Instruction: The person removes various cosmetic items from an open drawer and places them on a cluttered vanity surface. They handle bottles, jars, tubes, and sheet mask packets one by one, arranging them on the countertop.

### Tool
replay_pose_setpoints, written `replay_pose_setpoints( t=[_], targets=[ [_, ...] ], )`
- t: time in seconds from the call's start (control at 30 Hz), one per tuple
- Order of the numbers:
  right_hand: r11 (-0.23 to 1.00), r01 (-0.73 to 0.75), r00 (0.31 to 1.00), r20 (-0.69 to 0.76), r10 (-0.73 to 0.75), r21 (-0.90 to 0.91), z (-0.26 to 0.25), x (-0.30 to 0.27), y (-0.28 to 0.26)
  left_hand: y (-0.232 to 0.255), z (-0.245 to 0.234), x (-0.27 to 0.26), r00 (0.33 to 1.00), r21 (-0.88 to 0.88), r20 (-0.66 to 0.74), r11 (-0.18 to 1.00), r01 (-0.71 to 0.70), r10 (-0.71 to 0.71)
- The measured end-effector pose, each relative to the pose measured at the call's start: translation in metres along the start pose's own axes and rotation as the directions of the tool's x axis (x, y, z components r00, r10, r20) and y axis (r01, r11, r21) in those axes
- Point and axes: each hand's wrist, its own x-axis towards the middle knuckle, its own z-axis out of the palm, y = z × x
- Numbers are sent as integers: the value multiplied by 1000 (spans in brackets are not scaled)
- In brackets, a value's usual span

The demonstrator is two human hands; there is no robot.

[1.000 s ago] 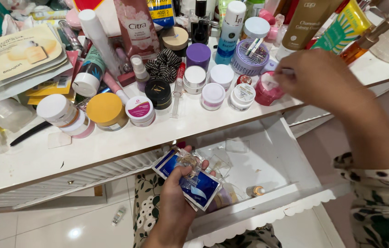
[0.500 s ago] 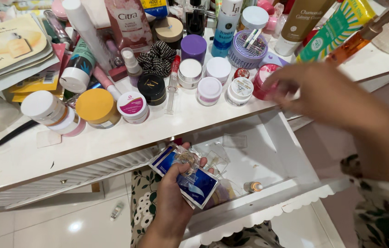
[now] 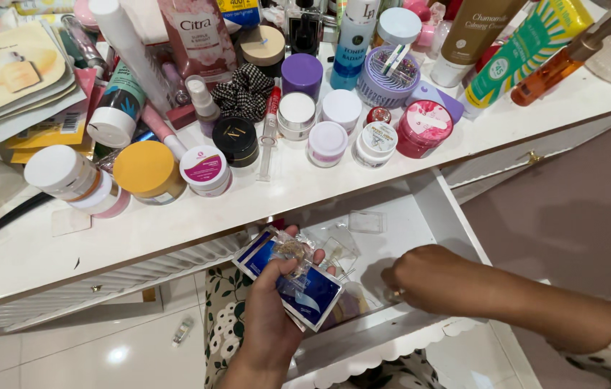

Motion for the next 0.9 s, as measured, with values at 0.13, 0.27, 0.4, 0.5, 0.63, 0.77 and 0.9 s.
replay_pose_setpoints(
  t=[0.13,0.27,0.4,0.5,0.63,0.77,0.9],
  targets=[
    [999,34,997,-75,-35,-6,-18,2,-2,0,1,0,999,16,-38,1000,10,-10],
    [999,40,979,-200,-32,32,-56,-4,-15,1,0,0,999,13,-40,1000,11,-11],
    [993,116,929,-357,-98,29,-98,-12,-28,-1,-2,2,998,20,-59,1000,19,-18],
    [983,183,870,-467,-157,11,-124,-12,-36,-3,-5,6,1000,-16,1,1000,5,-5],
    [946,310,746,-592,-306,-99,-152,0,-41,-5,-9,7,1000,-11,-11,1000,12,-12],
    [920,316,658,-646,-388,-231,-170,24,-43,-6,-10,10,1000,-17,4,1000,14,-14],
    [944,204,668,-667,-329,-261,-176,54,-43,-8,-13,14,999,-31,9,998,49,-49]
  ],
)
